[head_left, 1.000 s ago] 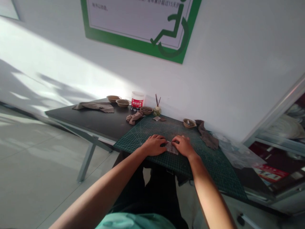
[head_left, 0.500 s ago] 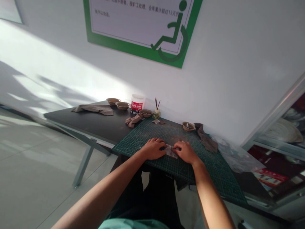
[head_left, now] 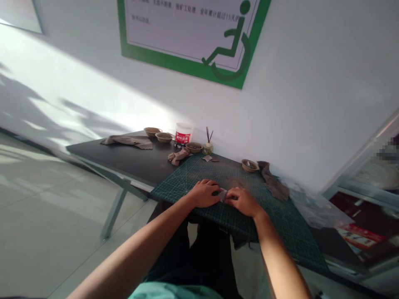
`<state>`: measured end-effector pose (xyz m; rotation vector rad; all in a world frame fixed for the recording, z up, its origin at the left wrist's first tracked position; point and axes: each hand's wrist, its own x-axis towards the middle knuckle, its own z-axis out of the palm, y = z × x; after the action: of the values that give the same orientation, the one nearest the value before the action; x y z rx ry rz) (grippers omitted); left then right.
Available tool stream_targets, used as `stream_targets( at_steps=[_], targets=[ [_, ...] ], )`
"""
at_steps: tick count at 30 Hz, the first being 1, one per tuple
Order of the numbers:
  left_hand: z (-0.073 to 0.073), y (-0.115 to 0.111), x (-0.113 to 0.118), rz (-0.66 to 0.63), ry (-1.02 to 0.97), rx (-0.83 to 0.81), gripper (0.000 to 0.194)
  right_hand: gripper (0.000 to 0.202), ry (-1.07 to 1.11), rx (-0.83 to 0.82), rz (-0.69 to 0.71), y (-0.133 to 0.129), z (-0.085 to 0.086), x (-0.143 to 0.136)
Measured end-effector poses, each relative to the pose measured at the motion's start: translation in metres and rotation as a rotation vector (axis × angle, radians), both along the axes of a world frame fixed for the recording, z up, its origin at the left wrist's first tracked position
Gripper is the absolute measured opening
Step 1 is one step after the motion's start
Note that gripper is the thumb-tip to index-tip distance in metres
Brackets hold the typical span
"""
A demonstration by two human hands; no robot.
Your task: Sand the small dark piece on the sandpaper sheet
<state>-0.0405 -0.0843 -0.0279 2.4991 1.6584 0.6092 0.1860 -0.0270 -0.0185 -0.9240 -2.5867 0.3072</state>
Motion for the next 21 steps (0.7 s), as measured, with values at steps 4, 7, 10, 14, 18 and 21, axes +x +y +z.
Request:
stream_targets(
  at_steps=[4,7,10,14,18,21],
  targets=[
    [0.0,0.0,0.0,0.009,0.0,-0.003,0.04,0.023,0.036,0.025,-0.087,0.004,0.002,-0.005],
    [0.001,0.0,0.0,0.004,0.003,-0.009,0.04,0.016,0.018,0.0,-0.031,-0.001,0.005,0.001],
    [0.001,0.0,0.0,0.004,0.002,-0.008,0.04,0.007,0.007,-0.025,0.022,-0.005,0.004,-0.002],
    [0.001,-0.001,0.0,0.004,0.001,-0.004,0.039,0.021,0.044,0.008,-0.095,0.0,0.001,-0.014],
    [0.003,-0.002,0.0,0.006,-0.001,-0.01,0.038,0.014,0.037,0.007,-0.09,-0.005,0.008,0.0],
    [0.003,-0.003,0.001,0.004,-0.006,-0.013,0.039,0.006,0.013,-0.026,0.009,-0.013,0.01,0.009]
  ],
)
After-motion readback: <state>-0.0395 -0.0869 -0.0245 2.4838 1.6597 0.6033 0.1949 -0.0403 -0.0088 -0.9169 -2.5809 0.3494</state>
